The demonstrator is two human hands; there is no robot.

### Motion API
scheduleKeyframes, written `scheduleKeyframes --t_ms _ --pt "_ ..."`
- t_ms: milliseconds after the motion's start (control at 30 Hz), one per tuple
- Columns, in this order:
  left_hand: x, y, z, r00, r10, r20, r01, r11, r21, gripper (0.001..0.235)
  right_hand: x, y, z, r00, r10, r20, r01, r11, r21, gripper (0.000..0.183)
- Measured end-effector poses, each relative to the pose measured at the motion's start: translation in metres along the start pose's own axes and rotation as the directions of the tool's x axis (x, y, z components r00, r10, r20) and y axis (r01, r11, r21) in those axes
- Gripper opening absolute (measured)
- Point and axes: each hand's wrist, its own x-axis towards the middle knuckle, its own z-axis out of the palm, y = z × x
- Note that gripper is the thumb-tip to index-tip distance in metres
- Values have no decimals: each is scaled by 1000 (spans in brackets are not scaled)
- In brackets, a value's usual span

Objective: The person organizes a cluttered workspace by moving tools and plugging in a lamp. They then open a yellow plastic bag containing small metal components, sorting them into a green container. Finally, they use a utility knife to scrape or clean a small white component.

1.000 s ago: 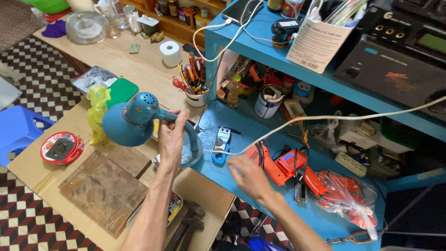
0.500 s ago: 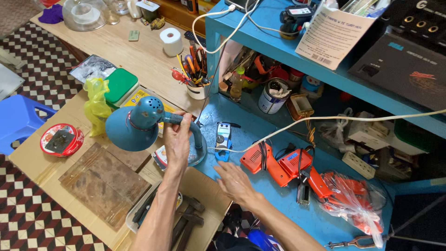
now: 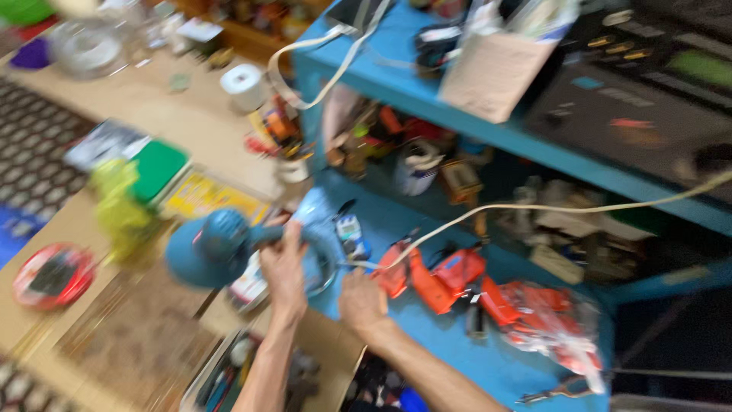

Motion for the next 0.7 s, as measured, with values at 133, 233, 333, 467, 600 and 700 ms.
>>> scheduleKeyframes --t_ms 133,233,333,467,600,700 --pt "-7 0 3 996 -7 -93 6 1000 -11 25 4 4 12 992 24 127 -26 1000 12 22" --pt "7 -15 -1 995 45 -91 -51 996 -68 21 -5 4 15 996 -7 88 3 999 46 23" --pt "37 -44 -2 989 140 -57 -144 986 -85 22 -4 20 5 998 -27 56 21 993 115 22" --pt "71 -84 4 987 163 6 -163 986 -27 23 -19 52 -40 999 -44 20 36 955 293 22" --pt "92 -101 3 987 160 23 -161 987 9 25 -47 44 -120 983 -73 -170 157 819 551 22" --pt "95 -114 17 987 151 49 -152 988 8 27 -68 71 -214 891 -53 -451 323 773 546 22"
